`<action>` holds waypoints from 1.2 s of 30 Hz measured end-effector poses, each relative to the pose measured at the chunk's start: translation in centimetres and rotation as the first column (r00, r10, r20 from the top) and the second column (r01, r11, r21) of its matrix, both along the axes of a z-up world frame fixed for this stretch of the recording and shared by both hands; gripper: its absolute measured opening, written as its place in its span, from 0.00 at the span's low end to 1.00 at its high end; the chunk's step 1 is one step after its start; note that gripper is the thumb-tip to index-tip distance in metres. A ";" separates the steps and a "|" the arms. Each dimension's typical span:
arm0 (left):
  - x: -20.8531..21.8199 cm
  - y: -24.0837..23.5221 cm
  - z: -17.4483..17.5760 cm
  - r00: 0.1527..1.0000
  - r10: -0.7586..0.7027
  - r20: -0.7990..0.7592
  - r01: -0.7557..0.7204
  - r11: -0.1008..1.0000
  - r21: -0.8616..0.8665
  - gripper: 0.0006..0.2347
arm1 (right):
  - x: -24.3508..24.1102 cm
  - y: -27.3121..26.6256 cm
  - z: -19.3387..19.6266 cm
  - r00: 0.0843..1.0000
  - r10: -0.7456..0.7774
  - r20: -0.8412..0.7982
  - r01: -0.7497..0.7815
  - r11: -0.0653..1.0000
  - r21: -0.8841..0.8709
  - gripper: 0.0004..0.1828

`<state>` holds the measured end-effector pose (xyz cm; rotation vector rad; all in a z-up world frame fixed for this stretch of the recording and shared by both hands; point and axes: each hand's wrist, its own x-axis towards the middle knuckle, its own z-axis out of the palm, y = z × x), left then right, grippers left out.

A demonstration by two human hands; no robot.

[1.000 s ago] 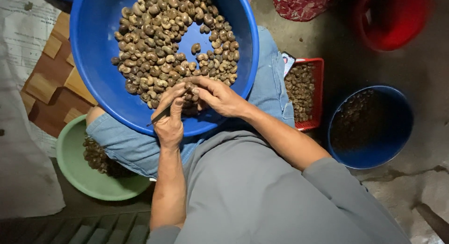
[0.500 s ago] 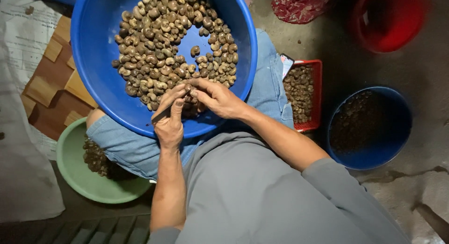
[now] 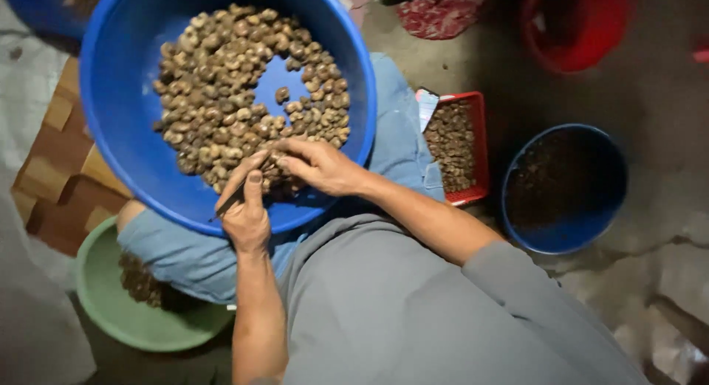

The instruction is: The person sits with a large blue basin of nuts on their lap and uses a small knife to peel the shells off individual nuts. They pick up a nut, peel it, and drop the shelled nut into a red basket to the right, repeating this process throughout the video.

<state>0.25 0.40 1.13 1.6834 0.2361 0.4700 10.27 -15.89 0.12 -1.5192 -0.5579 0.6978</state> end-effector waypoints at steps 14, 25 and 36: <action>-0.1 -0.3 -0.7 1.000 -0.018 0.005 0.018 0.998 -0.054 0.09 | 0.4 -0.5 1.1 1.000 0.019 0.007 -0.019 0.999 -0.035 0.19; -0.1 -0.5 0.0 0.999 0.023 -0.034 -0.024 0.999 -0.041 0.10 | 0.6 -0.4 0.8 0.997 0.076 -0.012 -0.076 0.996 -0.055 0.18; 0.3 -1.0 1.5 0.996 0.029 -0.090 -0.030 1.000 -0.009 0.10 | 0.6 -0.4 0.4 0.996 0.064 -0.058 -0.064 0.998 0.013 0.16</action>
